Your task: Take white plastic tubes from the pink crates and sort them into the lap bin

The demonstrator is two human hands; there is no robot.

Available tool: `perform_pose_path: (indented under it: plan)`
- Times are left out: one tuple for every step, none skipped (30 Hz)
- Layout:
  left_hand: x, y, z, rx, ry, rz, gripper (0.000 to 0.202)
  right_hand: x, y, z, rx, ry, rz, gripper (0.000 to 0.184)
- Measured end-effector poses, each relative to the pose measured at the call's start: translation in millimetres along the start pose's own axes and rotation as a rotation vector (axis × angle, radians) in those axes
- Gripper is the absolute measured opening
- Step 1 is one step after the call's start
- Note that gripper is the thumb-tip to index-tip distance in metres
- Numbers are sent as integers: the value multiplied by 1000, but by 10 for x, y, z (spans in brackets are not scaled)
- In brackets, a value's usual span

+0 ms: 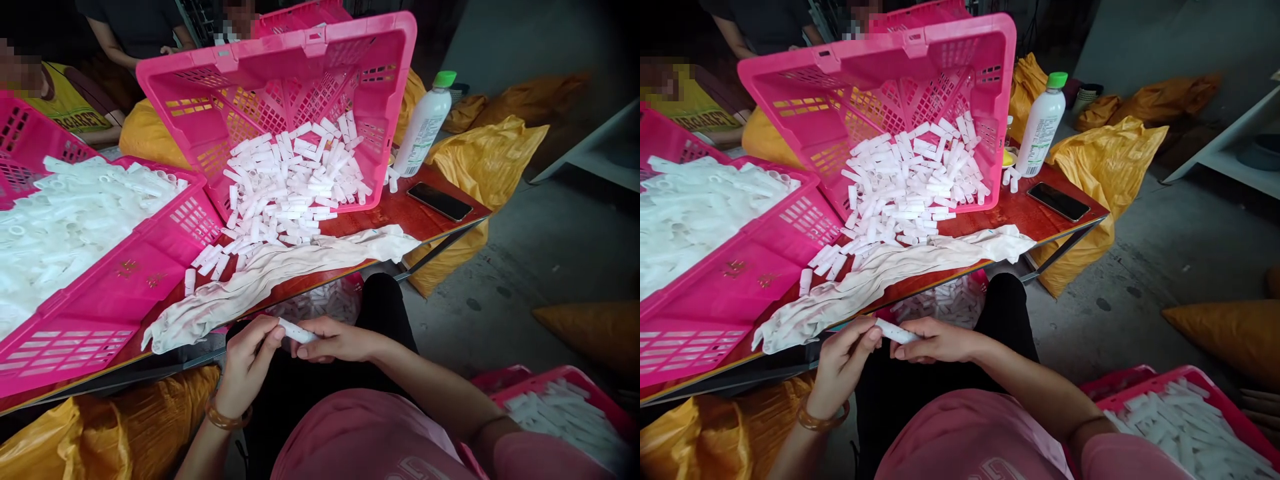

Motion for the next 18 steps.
perform_pose_path:
  plan:
    - [-11, 37, 14, 3, -17, -27, 22, -4, -20, 8, 92, -21, 83, 23]
    - [-15, 75, 26, 5, -46, -29, 26, -2, -60, 13, 228, -51, 225, 20]
    - [-11, 114, 34, 10, -87, -11, 29, 11, -103, 14, 391, -80, 391, 18]
    - [2, 152, 38, 22, -129, 20, 32, 32, -133, 15, 558, -103, 550, 18]
    - [22, 193, 39, 43, -168, 49, 34, 54, -143, 19, 709, -121, 674, 20]
    - [44, 233, 34, 71, -200, 70, 36, 69, -137, 25, 829, -137, 747, 22]
    - [66, 265, 24, 103, -224, 83, 37, 82, -125, 29, 909, -153, 780, 24]
    - [83, 283, 9, 130, -235, 89, 38, 99, -119, 24, 946, -168, 792, 25]
    - [91, 288, -6, 149, -229, 85, 38, 120, -124, 8, 939, -178, 791, 25]
    - [89, 279, -15, 157, -199, 70, 37, 140, -135, -16, 889, -180, 768, 23]
    - [77, 260, -15, 153, -147, 48, 34, 151, -144, -41, 807, -176, 711, 21]
    - [61, 235, -6, 141, -80, 25, 30, 153, -139, -65, 712, -171, 621, 20]
    - [46, 211, 9, 126, -15, 2, 26, 149, -125, -83, 625, -164, 524, 19]
    - [36, 192, 23, 115, 34, -16, 23, 144, -109, -93, 572, -151, 451, 18]
    - [33, 183, 31, 110, 54, -28, 23, 140, -98, -91, 570, -137, 422, 18]
    - [37, 186, 31, 112, 43, -34, 24, 139, -98, -81, 620, -129, 452, 19]
    - [51, 201, 27, 116, 7, -38, 26, 144, -106, -64, 704, -126, 532, 20]
    - [71, 226, 26, 121, -38, -38, 29, 153, -110, -39, 800, -128, 629, 21]
Point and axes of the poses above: each hand's wrist, its own x-axis away from the middle knuckle, its own y-axis out of the palm, z = x × y, the point moved 6 cm from there along -x, towards the middle knuckle, and after that the axes turned 14 degrees about y, right-handed, at the moved point
